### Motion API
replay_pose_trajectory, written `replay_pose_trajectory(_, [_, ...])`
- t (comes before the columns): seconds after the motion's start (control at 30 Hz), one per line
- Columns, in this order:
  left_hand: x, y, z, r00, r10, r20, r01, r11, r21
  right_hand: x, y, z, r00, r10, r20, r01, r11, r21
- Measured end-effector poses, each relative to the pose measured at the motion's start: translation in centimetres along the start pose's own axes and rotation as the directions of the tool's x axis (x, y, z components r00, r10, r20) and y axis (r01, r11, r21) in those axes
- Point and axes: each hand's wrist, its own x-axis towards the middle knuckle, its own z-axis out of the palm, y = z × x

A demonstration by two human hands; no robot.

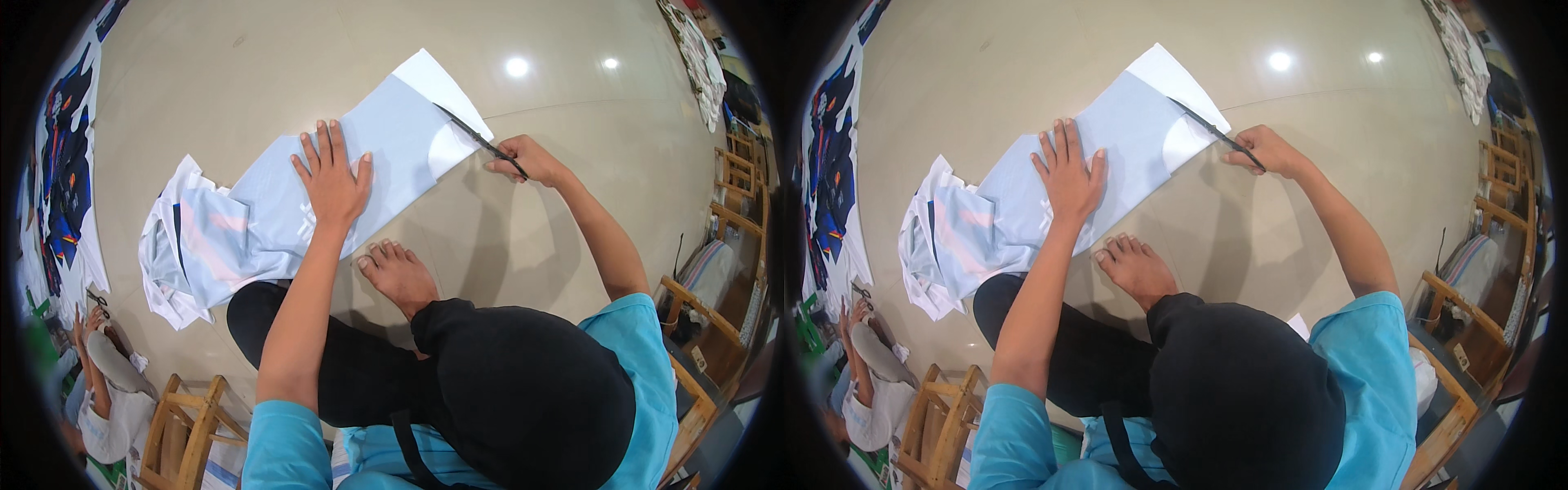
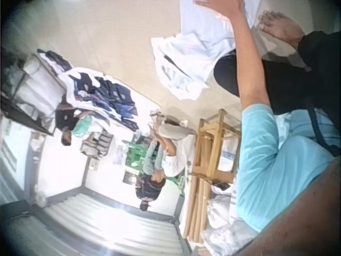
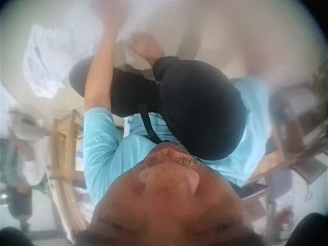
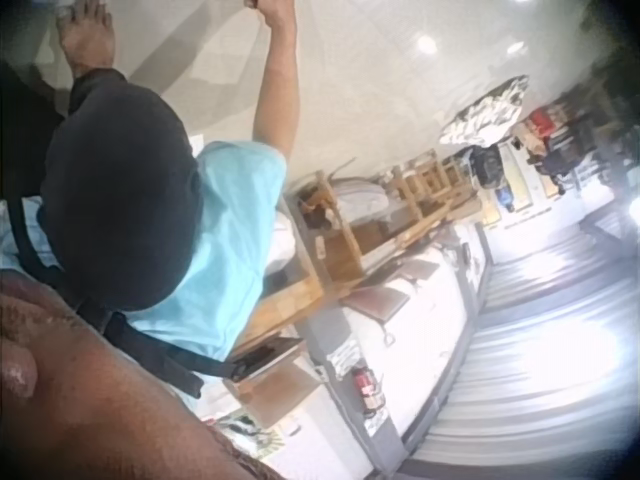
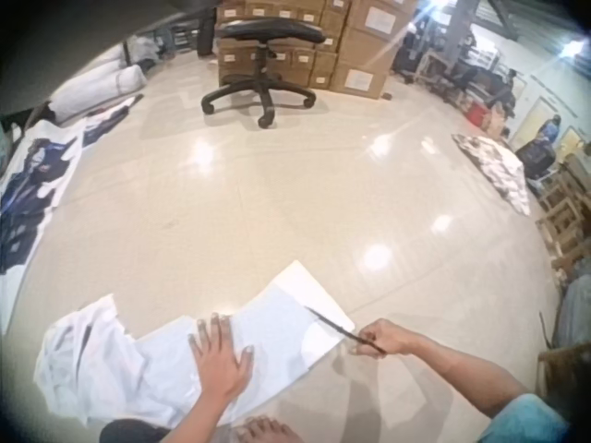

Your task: The person sits on the floor and uses scissors to cut a large piece of white and patterned fabric. They trim the edges and cut along the design lines, separating sections of the material.

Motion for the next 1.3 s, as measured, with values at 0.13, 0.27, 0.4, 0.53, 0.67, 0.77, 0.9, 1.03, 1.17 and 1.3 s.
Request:
replay_pose_trajectory(0.13, [-0.3, 1.1, 0.1, 0.995, 0.088, -0.056, -0.093, 0.99, -0.102, -0.2, -0.9, 0.1, 0.999, 0.035, -0.017, -0.035, 0.999, 0.009])
replay_pose_trajectory(0.27, [-1.3, 6.2, 0.6, 0.941, 0.33, 0.073, -0.301, 0.916, -0.264, -0.2, -1.2, 0.1, 0.999, 0.043, -0.012, -0.042, 0.999, 0.02])
replay_pose_trajectory(0.4, [-2.9, 10.2, 1.6, 0.878, 0.454, 0.155, -0.387, 0.861, -0.329, 0.3, -1.5, 0.4, 1.0, 0.004, 0.003, -0.004, 0.999, 0.051])
replay_pose_trajectory(0.53, [-3.6, 11.0, 3.0, 0.866, 0.474, 0.162, -0.431, 0.87, -0.238, 0.8, -1.3, 0.5, 1.0, -0.023, 0.008, 0.022, 0.999, 0.046])
replay_pose_trajectory(0.67, [-3.7, 11.0, 3.2, 0.864, 0.479, 0.157, -0.443, 0.87, -0.216, 1.0, -1.6, 0.7, 1.0, -0.025, 0.009, 0.025, 0.998, 0.066])
replay_pose_trajectory(0.77, [-3.8, 10.8, 3.4, 0.864, 0.479, 0.154, -0.438, 0.867, -0.238, 1.2, -1.9, 1.0, 1.0, -0.027, 0.01, 0.026, 0.997, 0.067])
replay_pose_trajectory(0.9, [-3.8, 11.0, 3.4, 0.864, 0.483, 0.143, -0.447, 0.866, -0.223, 1.5, -1.9, 1.1, 1.0, -0.025, -0.018, 0.026, 0.998, 0.054])
replay_pose_trajectory(1.03, [-3.8, 10.9, 3.3, 0.866, 0.481, 0.137, -0.446, 0.867, -0.224, 1.7, -1.9, 1.0, 0.999, -0.03, -0.019, 0.031, 0.998, 0.05])
replay_pose_trajectory(1.17, [-3.8, 10.9, 3.2, 0.868, 0.482, 0.118, -0.449, 0.865, -0.225, 1.8, -1.7, 1.1, 0.999, -0.03, -0.033, 0.031, 0.999, 0.036])
replay_pose_trajectory(1.3, [-3.9, 10.9, 3.2, 0.871, 0.479, 0.112, -0.447, 0.865, -0.228, 1.8, -1.5, 1.3, 0.998, -0.047, -0.037, 0.049, 0.998, 0.032])
